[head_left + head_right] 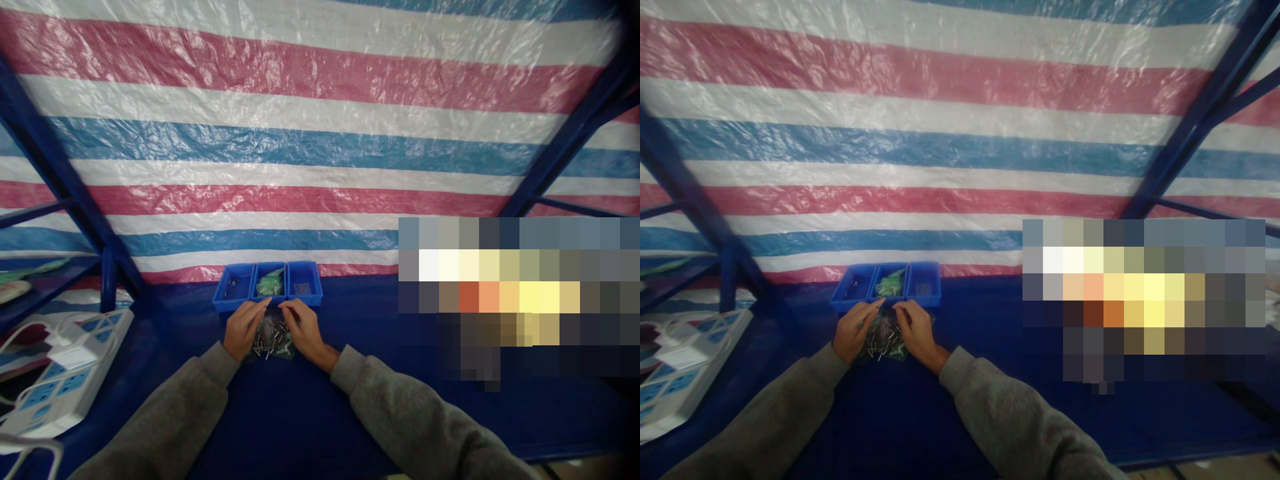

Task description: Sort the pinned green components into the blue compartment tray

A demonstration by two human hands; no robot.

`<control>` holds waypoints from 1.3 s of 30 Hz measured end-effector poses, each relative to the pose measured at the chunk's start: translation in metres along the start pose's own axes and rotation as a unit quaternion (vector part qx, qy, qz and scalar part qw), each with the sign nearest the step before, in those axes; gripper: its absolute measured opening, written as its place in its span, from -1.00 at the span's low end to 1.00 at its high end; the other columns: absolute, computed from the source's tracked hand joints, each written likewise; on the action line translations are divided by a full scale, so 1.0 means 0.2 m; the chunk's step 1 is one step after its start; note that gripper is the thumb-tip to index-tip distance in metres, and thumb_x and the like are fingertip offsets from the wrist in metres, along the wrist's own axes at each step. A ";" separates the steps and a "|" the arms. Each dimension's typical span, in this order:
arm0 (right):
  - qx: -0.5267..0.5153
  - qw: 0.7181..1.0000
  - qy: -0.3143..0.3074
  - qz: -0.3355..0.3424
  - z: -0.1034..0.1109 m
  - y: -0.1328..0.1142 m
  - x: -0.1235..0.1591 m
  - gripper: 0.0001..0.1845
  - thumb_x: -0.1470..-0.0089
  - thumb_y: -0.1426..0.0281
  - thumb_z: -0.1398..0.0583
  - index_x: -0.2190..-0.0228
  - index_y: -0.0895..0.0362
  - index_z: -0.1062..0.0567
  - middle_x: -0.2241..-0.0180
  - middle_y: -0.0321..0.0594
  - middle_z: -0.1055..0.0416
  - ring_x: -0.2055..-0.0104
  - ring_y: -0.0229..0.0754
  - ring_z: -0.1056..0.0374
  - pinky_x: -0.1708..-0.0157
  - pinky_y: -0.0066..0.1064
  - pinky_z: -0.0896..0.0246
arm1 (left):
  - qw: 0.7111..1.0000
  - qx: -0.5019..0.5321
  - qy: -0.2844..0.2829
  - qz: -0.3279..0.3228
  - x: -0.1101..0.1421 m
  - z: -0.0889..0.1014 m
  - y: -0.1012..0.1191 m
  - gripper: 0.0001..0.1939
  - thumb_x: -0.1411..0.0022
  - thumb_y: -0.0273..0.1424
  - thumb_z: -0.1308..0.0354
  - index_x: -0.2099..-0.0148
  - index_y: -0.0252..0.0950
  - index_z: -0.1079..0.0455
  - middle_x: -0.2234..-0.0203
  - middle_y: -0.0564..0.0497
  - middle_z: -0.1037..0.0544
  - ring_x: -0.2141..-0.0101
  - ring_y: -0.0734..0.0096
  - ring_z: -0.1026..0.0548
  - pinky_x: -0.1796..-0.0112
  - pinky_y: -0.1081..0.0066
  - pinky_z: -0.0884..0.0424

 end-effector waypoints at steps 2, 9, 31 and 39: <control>-0.001 1.000 -0.001 -0.003 0.00 0.00 0.00 -0.74 -0.20 0.36 0.00 0.26 0.13 -0.46 0.38 -0.21 -0.39 0.35 -0.23 -0.31 0.34 -0.44 -0.18 | 1.000 0.004 0.000 -0.006 0.00 0.00 0.00 -0.67 -0.30 -0.42 0.09 -0.06 -0.25 -0.34 0.26 -0.06 -0.50 0.22 0.36 -0.44 0.15 0.38 -0.36; 0.002 1.000 0.005 0.002 0.00 0.00 0.00 -0.76 -0.18 0.37 -0.01 0.25 0.12 -0.46 0.38 -0.21 -0.40 0.38 -0.24 -0.30 0.35 -0.43 -0.18 | 0.999 0.021 0.007 0.023 0.00 0.00 0.00 -0.70 -0.30 -0.38 0.08 0.01 -0.27 -0.38 0.23 -0.05 -0.51 0.23 0.38 -0.47 0.15 0.41 -0.38; 0.008 1.000 -0.010 0.008 -0.01 0.00 0.00 -0.78 -0.15 0.31 -0.06 0.35 0.14 -0.46 0.45 -0.25 -0.38 0.42 -0.26 -0.26 0.40 -0.46 -0.15 | 0.998 0.006 0.023 0.064 -0.01 0.00 0.00 -0.75 -0.23 -0.26 -0.01 0.35 -0.29 -0.43 0.47 0.02 -0.55 0.45 0.46 -0.48 0.35 0.50 -0.40; 0.008 1.000 -0.008 0.010 -0.01 0.00 0.00 -0.79 -0.15 0.31 -0.07 0.34 0.13 -0.46 0.46 -0.25 -0.36 0.43 -0.26 -0.24 0.39 -0.45 -0.15 | 0.998 -0.018 -0.006 0.067 -0.01 0.01 0.01 -0.71 -0.26 -0.27 0.03 0.40 -0.28 -0.42 0.56 0.06 -0.51 0.52 0.49 -0.45 0.43 0.52 -0.33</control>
Point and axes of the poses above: each hand's wrist, its own x-axis away from the middle knuckle, its own z-axis out of the back of the hand, y = z × x, the point moved 3 cm from there along -x, towards the middle knuckle
